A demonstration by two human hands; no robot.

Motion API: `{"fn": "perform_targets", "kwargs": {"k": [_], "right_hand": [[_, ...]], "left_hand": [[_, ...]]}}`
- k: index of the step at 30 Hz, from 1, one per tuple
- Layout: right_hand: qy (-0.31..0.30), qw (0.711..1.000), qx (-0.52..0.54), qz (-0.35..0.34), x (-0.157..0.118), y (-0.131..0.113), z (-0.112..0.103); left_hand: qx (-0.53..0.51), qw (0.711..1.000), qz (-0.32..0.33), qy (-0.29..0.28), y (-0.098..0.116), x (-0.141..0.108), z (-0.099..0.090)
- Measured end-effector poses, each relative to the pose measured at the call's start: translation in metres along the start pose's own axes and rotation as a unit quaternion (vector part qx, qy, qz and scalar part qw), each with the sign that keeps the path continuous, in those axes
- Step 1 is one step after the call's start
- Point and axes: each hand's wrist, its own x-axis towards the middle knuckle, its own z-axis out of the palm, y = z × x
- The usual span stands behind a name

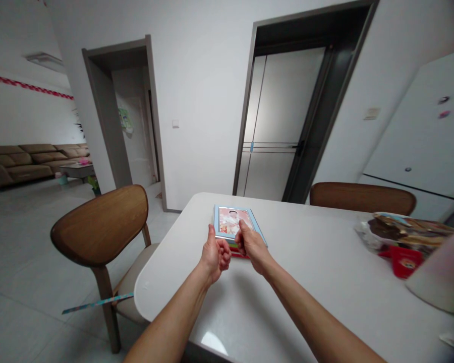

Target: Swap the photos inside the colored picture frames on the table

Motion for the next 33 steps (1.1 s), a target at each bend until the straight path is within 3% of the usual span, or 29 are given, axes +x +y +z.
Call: {"fn": "perform_targets", "kwargs": {"k": [4, 8, 11, 14, 17, 19, 21, 23, 25, 27, 29, 33], "right_hand": [[0.052, 0.985, -0.154, -0.065, 0.013, 0.023, -0.010], [0.017, 0.962, -0.247, -0.115, -0.002, 0.032, -0.014], [-0.024, 0.951, -0.274, -0.142, -0.029, 0.030, -0.014], [-0.008, 0.965, -0.222, -0.137, -0.056, 0.023, -0.022], [0.054, 0.997, -0.028, -0.054, -0.081, 0.012, -0.038], [0.087, 0.988, 0.128, 0.021, -0.098, 0.005, -0.049], [0.103, 0.959, 0.252, 0.085, -0.115, -0.001, -0.057], [0.091, 0.931, 0.326, 0.137, -0.129, -0.001, -0.061], [0.052, 0.918, 0.349, 0.182, -0.137, 0.006, -0.062], [0.003, 0.921, 0.331, 0.203, -0.137, 0.018, -0.060], [-0.032, 0.943, 0.273, 0.189, -0.133, 0.034, -0.058], [-0.001, 0.993, -0.007, 0.117, -0.120, 0.065, -0.054]], "left_hand": [[0.017, 0.999, -0.004, 0.044, -0.018, 0.013, -0.014], [0.027, 0.998, 0.025, 0.056, -0.037, 0.019, -0.019], [0.024, 0.994, 0.093, 0.058, -0.047, 0.010, -0.011], [0.031, 0.984, 0.165, 0.061, -0.051, -0.017, 0.002], [0.120, 0.963, 0.237, 0.040, -0.053, -0.054, 0.016], [0.290, 0.893, 0.342, -0.013, -0.055, -0.077, 0.021], [0.435, 0.766, 0.468, -0.066, -0.061, -0.093, 0.023], [0.510, 0.643, 0.565, -0.084, -0.070, -0.101, 0.021], [0.557, 0.555, 0.614, -0.071, -0.082, -0.103, 0.018], [0.588, 0.509, 0.627, -0.041, -0.093, -0.101, 0.014], [0.611, 0.482, 0.627, -0.021, -0.103, -0.098, 0.010], [0.673, 0.461, 0.577, -0.041, -0.117, -0.092, 0.003]]}}
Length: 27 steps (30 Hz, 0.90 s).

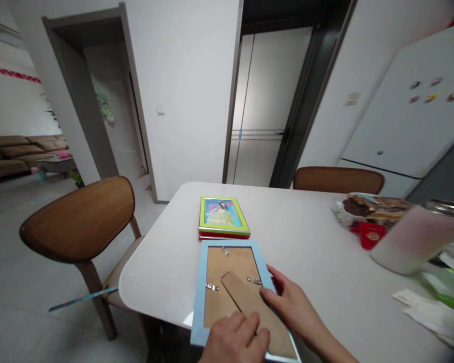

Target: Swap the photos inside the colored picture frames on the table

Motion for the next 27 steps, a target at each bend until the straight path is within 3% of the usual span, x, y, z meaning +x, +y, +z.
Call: {"fn": "perform_targets", "kwargs": {"k": [3, 6, 8, 12, 14, 17, 22, 27], "right_hand": [[0.047, 0.974, -0.220, -0.039, 0.006, 0.013, 0.003], [0.045, 0.944, -0.318, -0.070, 0.005, 0.017, 0.004], [0.038, 0.936, -0.338, -0.090, 0.005, 0.015, 0.004], [0.014, 0.926, -0.357, -0.123, 0.011, 0.007, 0.004], [-0.002, 0.922, -0.369, -0.119, 0.017, 0.004, 0.005], [0.002, 0.915, -0.384, -0.121, 0.024, 0.002, 0.009], [0.011, 0.902, -0.408, -0.138, 0.026, 0.004, 0.010], [0.010, 0.885, -0.417, -0.206, 0.033, -0.007, 0.018]], "left_hand": [[-0.001, 0.996, 0.001, -0.085, 0.001, -0.004, 0.003], [-0.066, 0.983, -0.019, -0.169, -0.004, -0.005, -0.004], [-0.110, 0.970, -0.089, -0.200, -0.016, -0.006, -0.011], [-0.074, 0.923, -0.322, -0.197, -0.052, -0.014, -0.021], [-0.074, 0.898, -0.382, -0.204, -0.067, -0.019, -0.019], [-0.101, 0.887, -0.398, -0.209, -0.077, -0.024, -0.015], [-0.122, 0.884, -0.412, -0.186, -0.073, -0.025, -0.014], [-0.113, 0.890, -0.404, -0.180, -0.072, -0.025, -0.014]]}}
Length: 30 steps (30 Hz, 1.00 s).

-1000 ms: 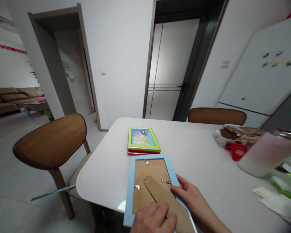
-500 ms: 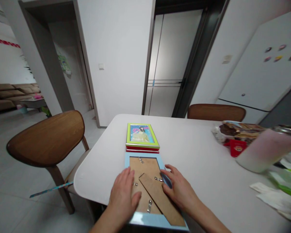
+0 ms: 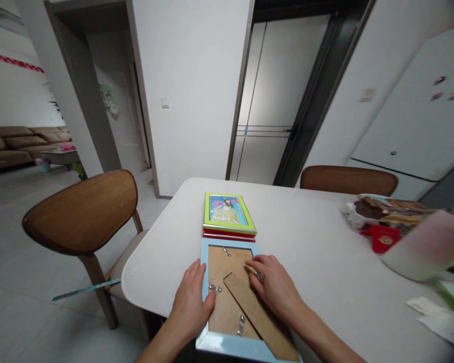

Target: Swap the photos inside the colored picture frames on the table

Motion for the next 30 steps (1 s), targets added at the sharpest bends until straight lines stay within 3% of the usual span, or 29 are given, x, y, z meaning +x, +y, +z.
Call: {"fn": "perform_targets", "kwargs": {"k": [7, 11, 18, 23, 30], "right_hand": [[0.009, 0.999, 0.035, -0.015, 0.045, -0.022, 0.028], [0.021, 0.999, 0.040, -0.009, 0.055, -0.021, 0.040], [0.016, 0.998, 0.060, -0.034, 0.038, -0.031, 0.026], [-0.040, 0.986, 0.124, -0.101, 0.011, -0.053, 0.018], [-0.009, 0.993, 0.107, -0.052, 0.008, -0.064, 0.024]], "left_hand": [[-0.002, 1.000, 0.014, 0.010, -0.003, 0.001, 0.003], [-0.007, 1.000, 0.013, 0.015, -0.002, 0.001, 0.004], [0.010, 1.000, -0.003, 0.010, -0.001, 0.000, 0.004], [0.012, 1.000, 0.001, 0.010, -0.001, 0.000, 0.004], [0.018, 1.000, 0.014, 0.012, -0.001, 0.002, 0.005]]}}
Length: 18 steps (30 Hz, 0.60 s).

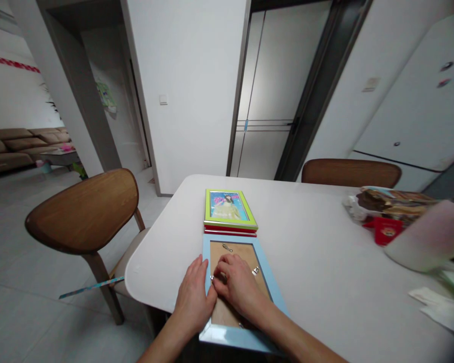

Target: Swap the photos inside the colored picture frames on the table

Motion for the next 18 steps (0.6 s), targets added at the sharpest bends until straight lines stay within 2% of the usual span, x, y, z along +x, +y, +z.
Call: {"fn": "perform_targets", "kwargs": {"k": [5, 8, 10, 14, 16, 18], "right_hand": [[0.014, 1.000, 0.007, 0.021, 0.005, -0.002, 0.003], [0.004, 1.000, 0.025, 0.008, 0.001, 0.002, -0.006], [-0.027, 0.997, 0.067, -0.018, -0.008, 0.008, -0.021], [-0.136, 0.982, 0.115, -0.063, -0.033, 0.018, -0.050], [-0.152, 0.980, 0.103, -0.076, -0.043, 0.021, -0.055], [-0.132, 0.984, 0.092, -0.079, -0.046, 0.021, -0.051]], "left_hand": [[0.002, 1.000, -0.004, -0.002, -0.001, 0.000, 0.001], [0.000, 1.000, -0.005, 0.001, -0.001, 0.000, 0.001], [-0.005, 1.000, -0.008, 0.005, -0.002, 0.001, 0.000], [-0.027, 0.999, -0.012, 0.015, -0.001, 0.003, 0.001], [-0.037, 0.999, -0.012, 0.016, 0.001, 0.005, 0.002], [-0.044, 0.999, -0.013, 0.013, 0.002, 0.006, 0.003]]}}
